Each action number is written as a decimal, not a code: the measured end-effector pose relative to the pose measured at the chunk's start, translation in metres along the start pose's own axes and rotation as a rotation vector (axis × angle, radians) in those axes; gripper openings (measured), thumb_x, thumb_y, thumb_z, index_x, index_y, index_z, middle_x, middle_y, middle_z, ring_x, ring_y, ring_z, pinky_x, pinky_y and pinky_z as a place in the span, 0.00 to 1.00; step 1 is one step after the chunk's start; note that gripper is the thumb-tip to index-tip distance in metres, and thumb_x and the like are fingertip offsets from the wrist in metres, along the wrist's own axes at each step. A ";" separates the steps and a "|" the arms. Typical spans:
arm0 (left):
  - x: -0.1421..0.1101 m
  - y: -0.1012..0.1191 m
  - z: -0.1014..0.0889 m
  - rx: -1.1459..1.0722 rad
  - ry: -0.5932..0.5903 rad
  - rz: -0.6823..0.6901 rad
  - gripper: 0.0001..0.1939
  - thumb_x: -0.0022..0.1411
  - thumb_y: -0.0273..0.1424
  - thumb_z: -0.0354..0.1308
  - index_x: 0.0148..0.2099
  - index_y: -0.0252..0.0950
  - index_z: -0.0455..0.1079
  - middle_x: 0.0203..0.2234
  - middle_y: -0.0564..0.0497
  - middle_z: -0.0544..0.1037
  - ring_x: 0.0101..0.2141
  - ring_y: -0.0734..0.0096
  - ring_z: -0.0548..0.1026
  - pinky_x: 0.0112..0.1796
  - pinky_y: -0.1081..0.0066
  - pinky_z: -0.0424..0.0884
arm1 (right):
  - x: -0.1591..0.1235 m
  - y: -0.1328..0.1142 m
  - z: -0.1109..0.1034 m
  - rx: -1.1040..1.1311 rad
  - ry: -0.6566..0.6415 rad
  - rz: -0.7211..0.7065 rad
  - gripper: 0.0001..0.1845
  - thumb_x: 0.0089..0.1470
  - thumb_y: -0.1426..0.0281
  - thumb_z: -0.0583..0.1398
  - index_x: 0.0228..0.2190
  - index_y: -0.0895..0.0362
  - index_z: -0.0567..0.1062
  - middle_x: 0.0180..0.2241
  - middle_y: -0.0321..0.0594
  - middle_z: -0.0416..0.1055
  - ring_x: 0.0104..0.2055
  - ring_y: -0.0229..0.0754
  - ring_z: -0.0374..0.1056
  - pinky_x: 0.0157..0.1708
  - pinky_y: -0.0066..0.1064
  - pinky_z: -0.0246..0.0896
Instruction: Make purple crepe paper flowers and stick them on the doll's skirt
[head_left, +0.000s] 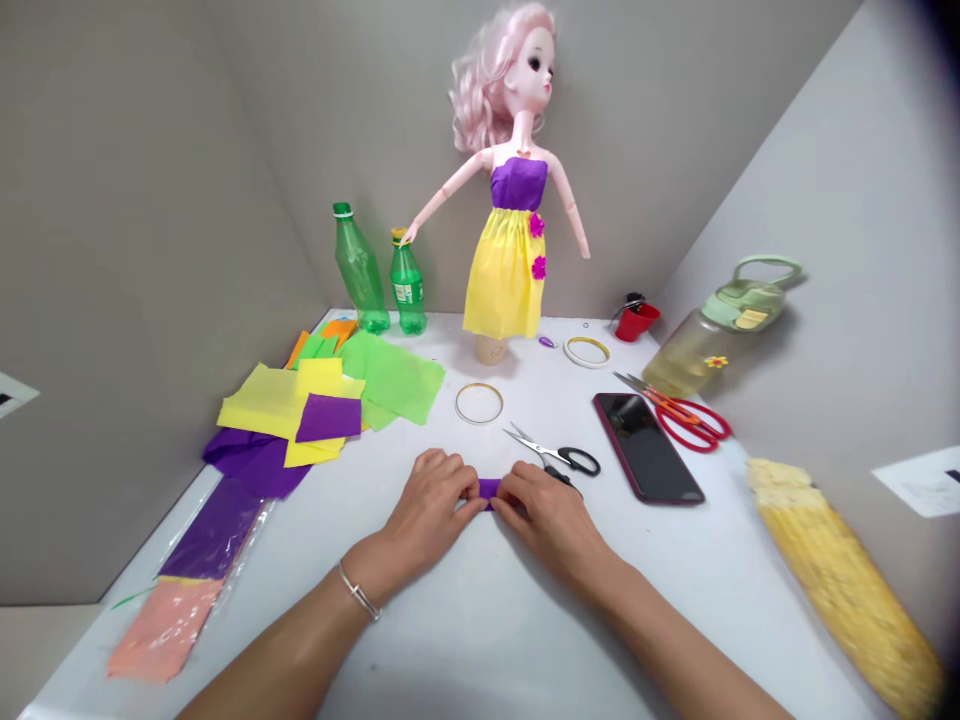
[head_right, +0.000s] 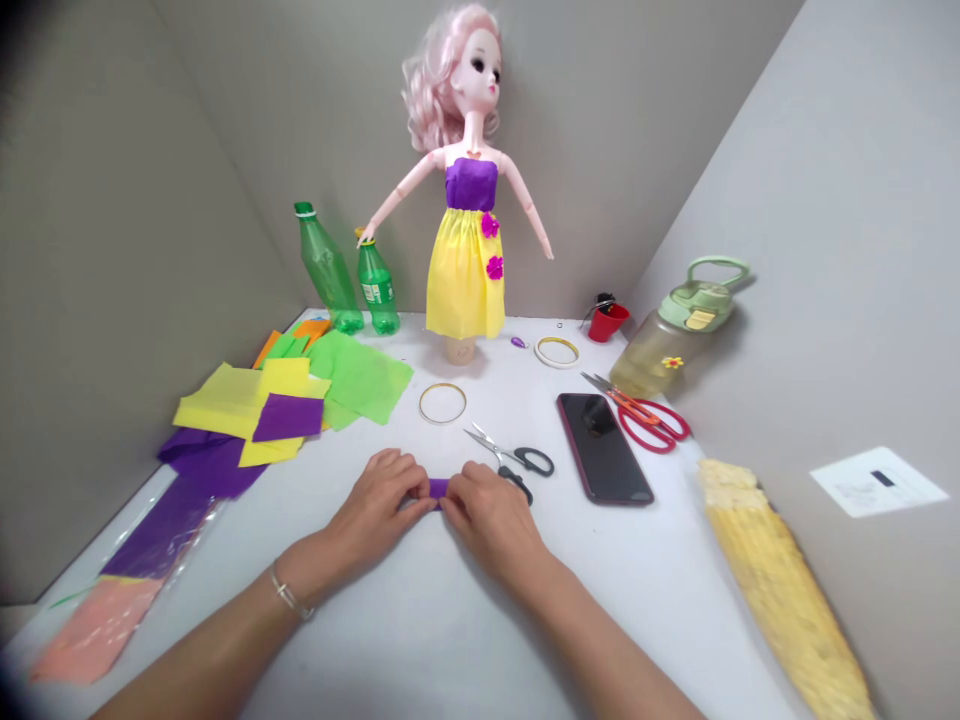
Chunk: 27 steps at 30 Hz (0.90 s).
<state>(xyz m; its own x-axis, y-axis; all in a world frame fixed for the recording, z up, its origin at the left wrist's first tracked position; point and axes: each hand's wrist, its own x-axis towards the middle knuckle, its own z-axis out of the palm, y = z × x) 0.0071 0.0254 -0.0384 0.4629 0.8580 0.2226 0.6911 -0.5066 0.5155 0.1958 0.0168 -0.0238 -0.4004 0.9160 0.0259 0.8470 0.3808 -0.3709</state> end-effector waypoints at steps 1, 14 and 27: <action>0.000 0.000 -0.001 -0.005 -0.011 -0.005 0.08 0.63 0.29 0.59 0.31 0.38 0.64 0.28 0.55 0.68 0.34 0.67 0.63 0.44 0.61 0.61 | 0.000 0.000 0.002 0.003 0.009 0.010 0.07 0.59 0.71 0.59 0.29 0.56 0.73 0.31 0.37 0.68 0.33 0.39 0.67 0.29 0.28 0.55; 0.000 -0.004 -0.009 -0.112 -0.063 -0.081 0.05 0.60 0.28 0.61 0.33 0.39 0.68 0.31 0.53 0.70 0.38 0.64 0.66 0.43 0.62 0.63 | 0.000 0.002 -0.007 0.097 -0.044 0.012 0.05 0.57 0.76 0.59 0.30 0.56 0.70 0.33 0.36 0.65 0.35 0.39 0.65 0.33 0.28 0.57; -0.002 0.003 -0.012 0.131 0.016 0.239 0.07 0.64 0.25 0.56 0.35 0.39 0.72 0.28 0.53 0.72 0.37 0.66 0.66 0.57 0.52 0.54 | -0.013 0.000 -0.008 -0.301 -0.003 -0.404 0.08 0.61 0.78 0.56 0.32 0.58 0.73 0.34 0.40 0.69 0.35 0.42 0.62 0.32 0.33 0.54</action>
<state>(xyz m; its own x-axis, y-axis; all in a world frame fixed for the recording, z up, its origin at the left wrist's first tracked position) 0.0011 0.0230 -0.0272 0.6138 0.7132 0.3386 0.6293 -0.7009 0.3356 0.2032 0.0060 -0.0170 -0.7176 0.6878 0.1096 0.6874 0.7247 -0.0475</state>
